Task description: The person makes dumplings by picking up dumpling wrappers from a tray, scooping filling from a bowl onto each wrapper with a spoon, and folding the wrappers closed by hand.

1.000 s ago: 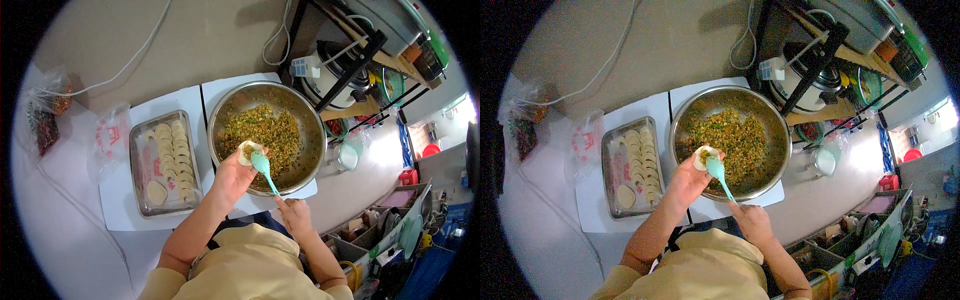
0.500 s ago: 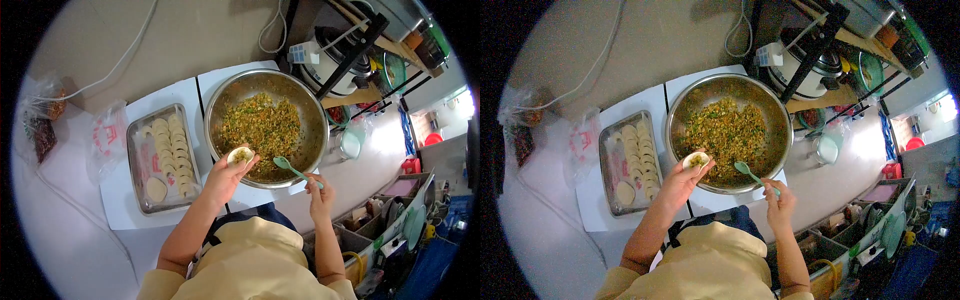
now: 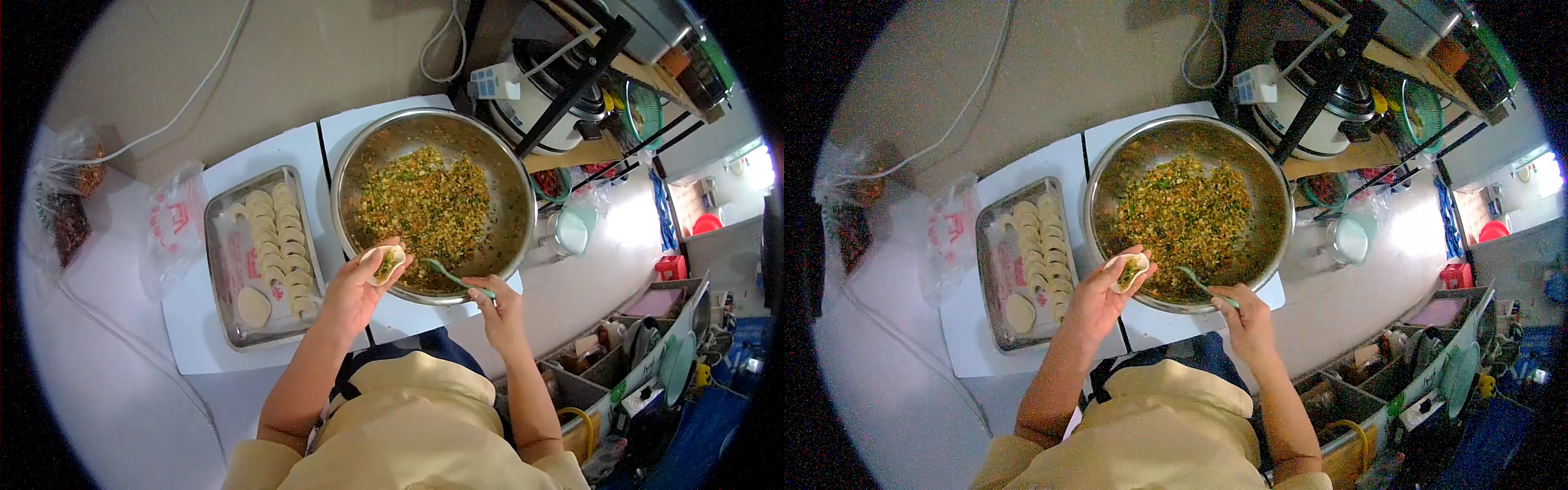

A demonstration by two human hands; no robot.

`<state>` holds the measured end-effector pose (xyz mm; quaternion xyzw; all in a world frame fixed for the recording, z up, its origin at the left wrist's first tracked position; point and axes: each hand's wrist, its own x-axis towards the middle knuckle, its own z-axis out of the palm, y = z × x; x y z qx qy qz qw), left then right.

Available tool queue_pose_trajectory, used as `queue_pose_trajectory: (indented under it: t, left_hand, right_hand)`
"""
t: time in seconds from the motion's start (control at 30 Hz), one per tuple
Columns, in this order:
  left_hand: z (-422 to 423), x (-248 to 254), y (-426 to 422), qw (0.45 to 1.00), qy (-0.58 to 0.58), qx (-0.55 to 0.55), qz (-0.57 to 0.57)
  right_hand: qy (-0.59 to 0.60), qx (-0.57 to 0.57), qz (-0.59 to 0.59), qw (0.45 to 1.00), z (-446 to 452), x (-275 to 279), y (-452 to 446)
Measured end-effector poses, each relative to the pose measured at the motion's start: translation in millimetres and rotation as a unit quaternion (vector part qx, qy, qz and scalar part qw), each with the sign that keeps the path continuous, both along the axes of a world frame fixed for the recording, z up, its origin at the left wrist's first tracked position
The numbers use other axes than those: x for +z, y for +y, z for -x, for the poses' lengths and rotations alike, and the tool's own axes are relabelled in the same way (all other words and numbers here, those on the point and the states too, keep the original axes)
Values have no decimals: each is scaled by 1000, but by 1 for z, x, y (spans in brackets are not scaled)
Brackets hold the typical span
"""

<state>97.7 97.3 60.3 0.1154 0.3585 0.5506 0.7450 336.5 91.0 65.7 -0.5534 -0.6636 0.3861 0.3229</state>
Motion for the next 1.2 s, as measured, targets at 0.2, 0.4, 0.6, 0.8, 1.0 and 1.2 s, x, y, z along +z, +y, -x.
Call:
queue_pose_trajectory:
  t: [0.2, 0.4, 0.6, 0.8, 1.0, 1.2]
  left_hand:
    - [6, -3, -3, 1000, -4, 24, 3]
    - [5, -7, -4, 996, -84, 9, 28]
    - [-16, -12, -3, 992, -113, -34, 40]
    - [-33, 2, 7, 984, -175, -37, 15]
    - [-33, -4, 13, 983, -176, -42, 1]
    - [-31, -2, 14, 982, -178, -45, 34]
  right_hand:
    - [230, -94, 135, 959, -10, -12, -2]
    - [372, -239, 168, 881, -16, -8, 1]
    - [390, -222, 108, 887, -12, 17, -9]
    - [139, -55, -88, 985, -6, 29, -35]
    - [-21, 85, -235, 968, 1, 36, -35]
    - [143, -93, -158, 973, -8, 27, -38]
